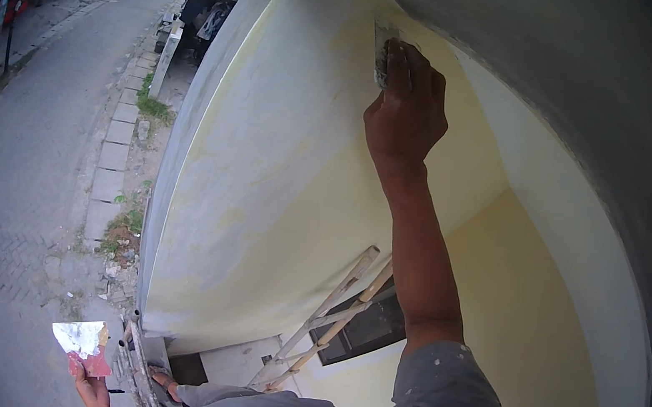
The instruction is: Applying putty or plaster to the exterior corner of a wall using a spatula and trowel.
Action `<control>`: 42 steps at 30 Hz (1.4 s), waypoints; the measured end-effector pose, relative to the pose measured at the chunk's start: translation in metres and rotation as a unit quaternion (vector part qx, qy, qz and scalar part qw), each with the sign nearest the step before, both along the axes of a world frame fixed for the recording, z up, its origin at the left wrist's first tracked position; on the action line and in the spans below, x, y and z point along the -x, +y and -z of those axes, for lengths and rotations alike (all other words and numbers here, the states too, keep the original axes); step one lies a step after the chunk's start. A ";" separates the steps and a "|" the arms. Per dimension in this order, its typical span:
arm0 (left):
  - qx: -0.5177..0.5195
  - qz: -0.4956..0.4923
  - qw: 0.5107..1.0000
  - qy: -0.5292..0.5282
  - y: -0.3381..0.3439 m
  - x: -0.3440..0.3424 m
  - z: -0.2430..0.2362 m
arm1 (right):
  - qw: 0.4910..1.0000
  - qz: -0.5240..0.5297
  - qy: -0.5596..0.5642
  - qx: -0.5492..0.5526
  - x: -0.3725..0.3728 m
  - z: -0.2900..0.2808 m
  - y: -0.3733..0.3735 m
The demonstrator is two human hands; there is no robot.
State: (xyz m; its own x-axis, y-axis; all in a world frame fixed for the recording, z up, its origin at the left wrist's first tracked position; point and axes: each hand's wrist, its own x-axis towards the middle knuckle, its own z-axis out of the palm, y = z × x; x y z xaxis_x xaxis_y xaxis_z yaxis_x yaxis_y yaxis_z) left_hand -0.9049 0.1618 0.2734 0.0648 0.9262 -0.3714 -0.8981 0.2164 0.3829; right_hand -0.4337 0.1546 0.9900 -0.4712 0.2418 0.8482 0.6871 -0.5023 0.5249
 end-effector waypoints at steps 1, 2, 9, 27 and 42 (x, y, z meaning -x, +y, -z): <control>-0.001 -0.002 1.000 -0.002 -0.001 -0.005 0.001 | 1.000 -0.001 0.001 0.002 0.001 0.006 0.003; -0.002 -0.004 1.000 -0.004 -0.004 -0.011 0.001 | 1.000 -0.013 0.015 0.018 0.003 0.015 0.005; 0.024 0.019 0.999 -0.036 -0.048 -0.037 0.009 | 0.981 -0.094 0.080 0.147 0.009 0.144 0.007; 0.065 -0.012 0.997 -0.026 -0.047 0.009 0.003 | 0.820 -0.225 0.525 0.003 0.012 0.181 -0.025; 0.096 0.005 0.995 0.005 -0.084 0.005 0.021 | 0.944 -0.142 0.295 0.034 0.037 0.142 -0.016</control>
